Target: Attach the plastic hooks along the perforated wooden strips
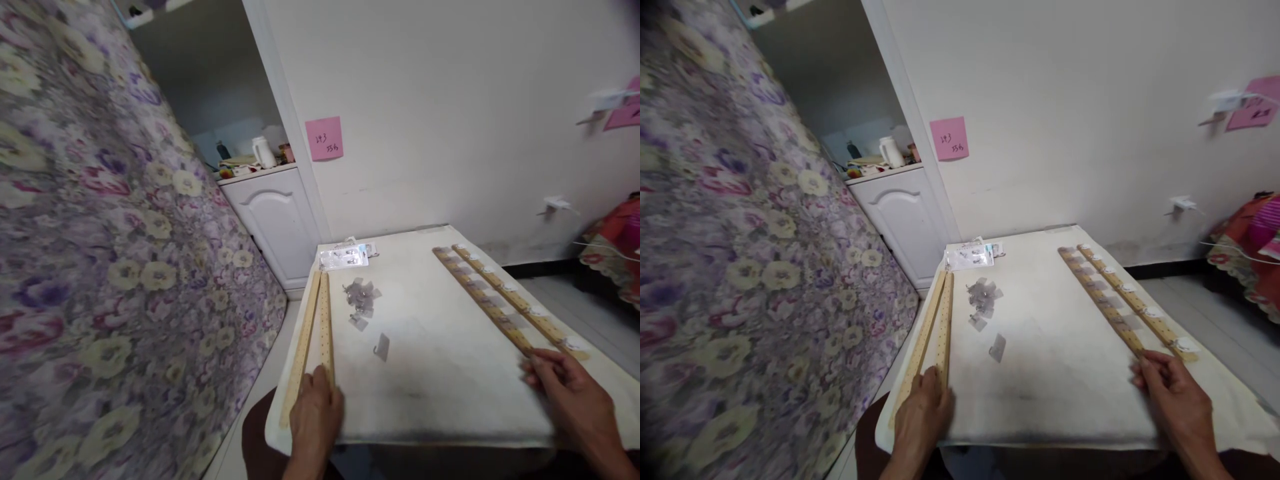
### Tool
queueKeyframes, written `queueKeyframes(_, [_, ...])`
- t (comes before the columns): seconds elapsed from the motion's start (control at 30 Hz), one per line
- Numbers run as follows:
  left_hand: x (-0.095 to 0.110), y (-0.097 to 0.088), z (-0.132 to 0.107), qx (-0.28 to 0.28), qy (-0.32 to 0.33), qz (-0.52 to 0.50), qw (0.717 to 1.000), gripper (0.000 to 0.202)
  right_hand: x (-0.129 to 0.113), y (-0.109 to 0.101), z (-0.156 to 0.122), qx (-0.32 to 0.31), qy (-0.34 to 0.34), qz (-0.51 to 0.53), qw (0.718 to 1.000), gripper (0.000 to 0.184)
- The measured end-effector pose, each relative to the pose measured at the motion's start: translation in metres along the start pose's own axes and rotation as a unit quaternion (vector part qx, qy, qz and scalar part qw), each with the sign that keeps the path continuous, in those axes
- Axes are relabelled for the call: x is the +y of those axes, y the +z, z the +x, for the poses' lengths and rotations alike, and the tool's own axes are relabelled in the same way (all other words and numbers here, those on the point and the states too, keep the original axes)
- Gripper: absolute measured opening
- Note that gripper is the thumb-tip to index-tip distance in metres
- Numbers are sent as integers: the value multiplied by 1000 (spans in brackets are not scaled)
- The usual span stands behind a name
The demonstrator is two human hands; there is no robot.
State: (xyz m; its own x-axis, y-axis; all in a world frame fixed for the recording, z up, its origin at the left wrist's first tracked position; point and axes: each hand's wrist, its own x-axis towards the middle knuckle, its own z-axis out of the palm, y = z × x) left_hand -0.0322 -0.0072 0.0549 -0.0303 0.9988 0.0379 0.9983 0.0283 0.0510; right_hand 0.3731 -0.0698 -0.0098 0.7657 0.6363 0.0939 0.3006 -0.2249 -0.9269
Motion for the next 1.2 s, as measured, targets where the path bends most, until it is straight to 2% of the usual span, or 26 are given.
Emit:
queueKeyframes(0.07, [11, 2, -5, -27, 7, -51, 998, 38, 3, 6, -8, -21, 2, 27, 999, 43])
queueKeyframes(0.17, [23, 7, -7, -54, 0, -94, 994, 50, 3, 22, -30, -88, 8, 72, 993, 47])
queueKeyframes(0.27, [25, 10, 2, -66, -11, -89, 994, 58, -5, 41, -54, -175, 6, 111, 978, 46])
queueKeyframes(0.43, [23, 6, 16, -91, -20, -105, 990, 62, -30, 58, -81, -252, 7, 156, 955, 40])
queueKeyframes(0.53, [28, 5, 9, -96, -9, -135, 986, 63, -48, 67, -100, -323, 15, 187, 928, 36])
queueKeyframes(0.67, [37, 9, -10, -100, 16, -201, 974, 64, -58, 95, -139, -472, -15, 184, 862, 31])
queueKeyframes(0.77, [41, 11, -23, -115, 21, -265, 957, 67, -55, 120, -163, -514, -17, 205, 833, 54])
queueKeyframes(0.83, [42, 11, -31, -125, 21, -304, 944, 68, -55, 130, -171, -526, -10, 249, 813, 61])
queueKeyframes(0.97, [44, 10, -44, -129, 46, -343, 929, 61, -64, 129, -170, -559, -14, 291, 777, 53])
queueKeyframes(1.1, [44, 7, -44, -115, 68, -370, 919, 55, -69, 110, -157, -566, -9, 294, 770, 53])
queueKeyframes(1.2, [38, 9, -34, -87, 62, -375, 921, 53, -62, 86, -144, -569, 18, 275, 775, 55])
